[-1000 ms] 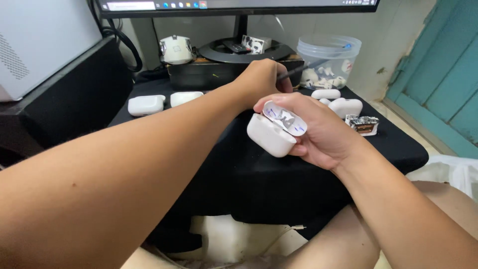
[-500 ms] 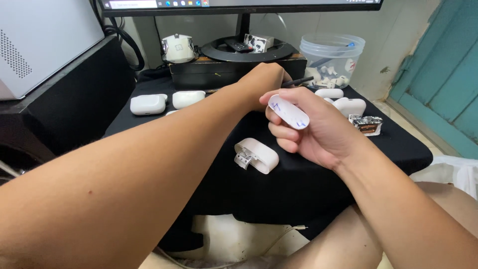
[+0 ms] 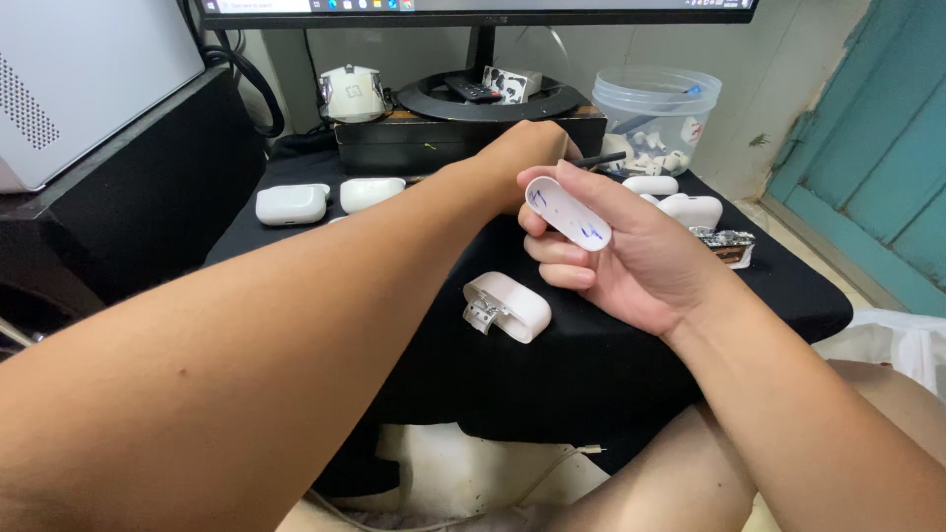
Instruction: Disassembling and inspecting earbud charging cases using a prying tool at a workbench
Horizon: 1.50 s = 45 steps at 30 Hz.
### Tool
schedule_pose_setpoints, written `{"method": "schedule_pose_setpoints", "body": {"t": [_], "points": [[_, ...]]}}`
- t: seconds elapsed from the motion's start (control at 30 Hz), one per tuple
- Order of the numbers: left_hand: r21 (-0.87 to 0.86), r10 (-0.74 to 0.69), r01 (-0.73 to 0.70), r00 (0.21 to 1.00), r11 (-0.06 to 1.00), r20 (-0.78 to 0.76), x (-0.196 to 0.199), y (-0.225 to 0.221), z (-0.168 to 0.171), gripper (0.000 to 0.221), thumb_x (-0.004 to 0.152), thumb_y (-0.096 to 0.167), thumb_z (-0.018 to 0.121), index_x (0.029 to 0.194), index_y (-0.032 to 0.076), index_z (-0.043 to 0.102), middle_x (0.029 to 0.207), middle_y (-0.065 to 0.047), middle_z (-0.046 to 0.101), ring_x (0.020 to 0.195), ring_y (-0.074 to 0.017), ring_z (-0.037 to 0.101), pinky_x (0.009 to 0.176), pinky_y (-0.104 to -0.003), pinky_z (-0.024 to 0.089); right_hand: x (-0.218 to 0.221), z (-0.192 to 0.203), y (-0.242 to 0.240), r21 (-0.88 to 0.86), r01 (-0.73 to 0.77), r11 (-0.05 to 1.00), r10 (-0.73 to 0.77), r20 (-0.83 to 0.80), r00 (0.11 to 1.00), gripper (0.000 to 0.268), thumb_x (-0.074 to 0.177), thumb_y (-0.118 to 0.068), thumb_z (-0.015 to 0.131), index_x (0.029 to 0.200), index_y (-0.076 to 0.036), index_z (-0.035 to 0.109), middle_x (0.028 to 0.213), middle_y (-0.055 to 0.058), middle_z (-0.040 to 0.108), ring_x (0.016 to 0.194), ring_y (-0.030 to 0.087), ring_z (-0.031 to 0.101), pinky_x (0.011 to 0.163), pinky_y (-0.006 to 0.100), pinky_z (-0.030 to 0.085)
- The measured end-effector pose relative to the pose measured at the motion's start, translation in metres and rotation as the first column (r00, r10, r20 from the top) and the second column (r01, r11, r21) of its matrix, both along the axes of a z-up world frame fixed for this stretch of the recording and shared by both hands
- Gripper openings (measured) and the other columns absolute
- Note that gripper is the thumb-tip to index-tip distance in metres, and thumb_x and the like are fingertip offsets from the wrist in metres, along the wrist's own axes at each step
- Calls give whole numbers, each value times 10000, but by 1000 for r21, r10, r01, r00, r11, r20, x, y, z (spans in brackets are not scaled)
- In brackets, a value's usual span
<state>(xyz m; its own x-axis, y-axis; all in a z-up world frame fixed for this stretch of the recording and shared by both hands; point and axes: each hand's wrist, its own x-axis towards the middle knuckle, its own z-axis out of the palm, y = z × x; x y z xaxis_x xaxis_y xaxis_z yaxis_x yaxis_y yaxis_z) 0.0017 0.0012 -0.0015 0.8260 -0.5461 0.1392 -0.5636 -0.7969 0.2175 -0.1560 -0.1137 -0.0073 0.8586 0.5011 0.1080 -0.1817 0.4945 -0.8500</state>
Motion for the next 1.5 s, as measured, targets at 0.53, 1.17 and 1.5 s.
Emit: {"method": "schedule_pose_setpoints", "body": {"t": [0.53,1.17,1.5], "points": [[-552,291,-20,865,833,408,-190,120,3,128,775,86,712,874,157,673,824,-41,695,755,-308,640,639,-428,425,7,37,3,-334,217,917,-160,192,968,368,1017,-100,478,1365,-39,577,1120,218,608,843,236,534,664,334,433],[-605,430,-384,900,697,-75,-209,127,9,74,847,209,640,871,230,707,699,-5,659,648,-227,551,588,-378,403,103,57,-31,-807,571,-150,252,527,812,185,858,-170,828,1042,-156,814,989,6,840,939,132,752,873,274,522],[-610,449,-396,890,686,-72,-205,127,5,58,855,212,629,849,212,686,732,-23,683,669,-252,572,594,-388,417,121,48,-40,-701,636,-322,407,504,762,206,826,-306,869,1032,-312,859,961,-121,833,959,112,623,831,295,473]]}}
